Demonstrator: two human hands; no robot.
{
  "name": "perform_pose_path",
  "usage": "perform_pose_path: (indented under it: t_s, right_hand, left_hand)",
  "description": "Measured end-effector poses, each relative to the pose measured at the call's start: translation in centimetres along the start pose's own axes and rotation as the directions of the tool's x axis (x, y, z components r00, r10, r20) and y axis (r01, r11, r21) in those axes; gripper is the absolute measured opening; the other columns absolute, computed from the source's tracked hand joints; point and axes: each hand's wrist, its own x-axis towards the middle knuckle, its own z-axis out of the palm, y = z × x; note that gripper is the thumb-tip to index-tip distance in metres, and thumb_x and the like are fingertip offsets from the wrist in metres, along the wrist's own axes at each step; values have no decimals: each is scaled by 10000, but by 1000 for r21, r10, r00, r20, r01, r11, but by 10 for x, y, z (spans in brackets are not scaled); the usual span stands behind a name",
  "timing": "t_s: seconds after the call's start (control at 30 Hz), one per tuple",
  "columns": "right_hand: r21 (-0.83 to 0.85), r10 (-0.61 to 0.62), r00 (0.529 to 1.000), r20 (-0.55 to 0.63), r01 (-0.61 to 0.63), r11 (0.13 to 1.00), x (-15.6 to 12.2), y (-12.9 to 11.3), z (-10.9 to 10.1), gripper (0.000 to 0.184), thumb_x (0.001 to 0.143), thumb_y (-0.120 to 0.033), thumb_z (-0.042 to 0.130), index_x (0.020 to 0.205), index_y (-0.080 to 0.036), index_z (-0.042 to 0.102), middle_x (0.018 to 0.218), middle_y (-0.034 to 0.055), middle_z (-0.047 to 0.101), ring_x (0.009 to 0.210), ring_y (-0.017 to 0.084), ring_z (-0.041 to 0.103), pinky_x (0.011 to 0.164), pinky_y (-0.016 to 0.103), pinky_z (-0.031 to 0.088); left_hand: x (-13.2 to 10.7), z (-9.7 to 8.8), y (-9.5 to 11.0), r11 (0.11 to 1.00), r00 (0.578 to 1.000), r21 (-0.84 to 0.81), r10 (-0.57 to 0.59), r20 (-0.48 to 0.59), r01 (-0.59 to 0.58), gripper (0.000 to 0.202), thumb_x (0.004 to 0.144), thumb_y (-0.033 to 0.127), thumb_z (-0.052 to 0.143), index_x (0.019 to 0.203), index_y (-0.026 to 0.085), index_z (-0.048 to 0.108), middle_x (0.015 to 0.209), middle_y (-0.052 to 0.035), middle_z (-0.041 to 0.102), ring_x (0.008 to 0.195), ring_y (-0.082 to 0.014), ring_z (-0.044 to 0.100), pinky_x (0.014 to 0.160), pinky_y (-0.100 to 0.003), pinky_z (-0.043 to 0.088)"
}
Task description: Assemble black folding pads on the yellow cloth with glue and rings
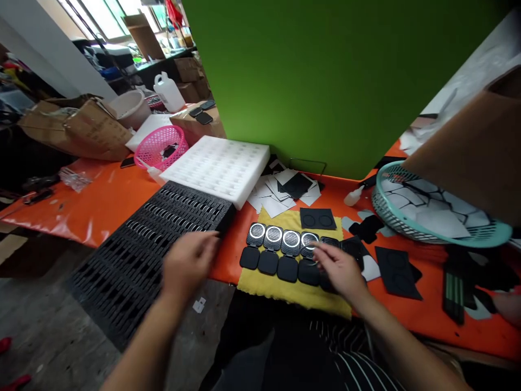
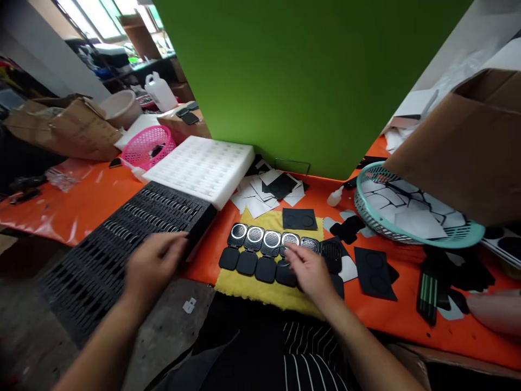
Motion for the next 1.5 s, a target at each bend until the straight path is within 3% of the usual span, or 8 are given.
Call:
perform_pose_path:
  t_s: [0.07,0.2,0.33,0.5,0.67,1.17,1.33,1.5]
  right_hand:
    - [-165,25,986,-163,-52,985,19,20,-33,424,759,-465,491,1050,-184,618,805,52,652,579,154,569,575,300,479]
    - [-484,-27,992,-126,-37,874,49,43,-63,387,784,-436,450,1008,-191,648,870,69,671,742,217,615,693,338,467]
    - [-673,-42,999,-6,27,739,59,44,-54,346,818,-358,410,996,-194,658,1004,74,649,937,249,581,787,334,431]
    - [-820,-77,997,21,62,569,59,39,-47,349,847,-324,365,988,-194,657,981,78,648,888,232,587,726,298,418]
    - [-883,-116,992,41,91,460,60,40,-46,350,856,-328,353,945,-195,664,861,84,606,808,206,574,631,272,389]
    - [-715,-221,957,-187,21,699,35,37,-73,362,835,-399,373,1015,-205,620,946,51,602,855,193,564,703,288,428]
    - [-692,-266,943,-199,56,719,24,47,-77,336,808,-433,410,980,-230,615,935,49,614,804,216,579,690,333,439]
    - [-671,-253,950,-181,69,738,27,56,-76,281,784,-463,438,905,-279,614,961,68,620,840,265,583,653,380,446]
  left_hand:
    - [20,-32,-45,942,974,263,-176,-141,208,223,790,390,472,937,263,581,893,-5,611,843,-203,554,741,-323,425]
    - [41,-56,-100,817,904,472,-418,91,330,238,734,455,504,842,264,595,792,20,611,745,-190,561,605,-264,405]
    - [41,-49,-103,782,917,584,-368,152,217,225,724,462,502,804,273,595,824,23,607,768,-186,554,584,-243,366]
    - [37,-48,-96,792,935,603,-282,216,99,224,774,412,434,864,259,569,961,12,587,860,-175,545,667,-242,375]
    - [37,-48,-95,777,908,622,-325,264,97,311,828,414,323,932,226,547,1008,-18,566,914,-184,530,710,-252,372]
    - [47,-47,-116,694,879,711,-404,253,114,306,757,441,418,956,238,531,972,-6,568,865,-176,537,705,-242,393]
    - [43,-54,-107,768,908,636,-315,277,72,258,745,395,453,878,205,566,938,-40,596,869,-203,556,698,-264,404]
    - [35,-64,-105,837,916,516,-336,219,183,241,774,326,411,869,211,600,913,-30,637,854,-187,576,713,-257,413]
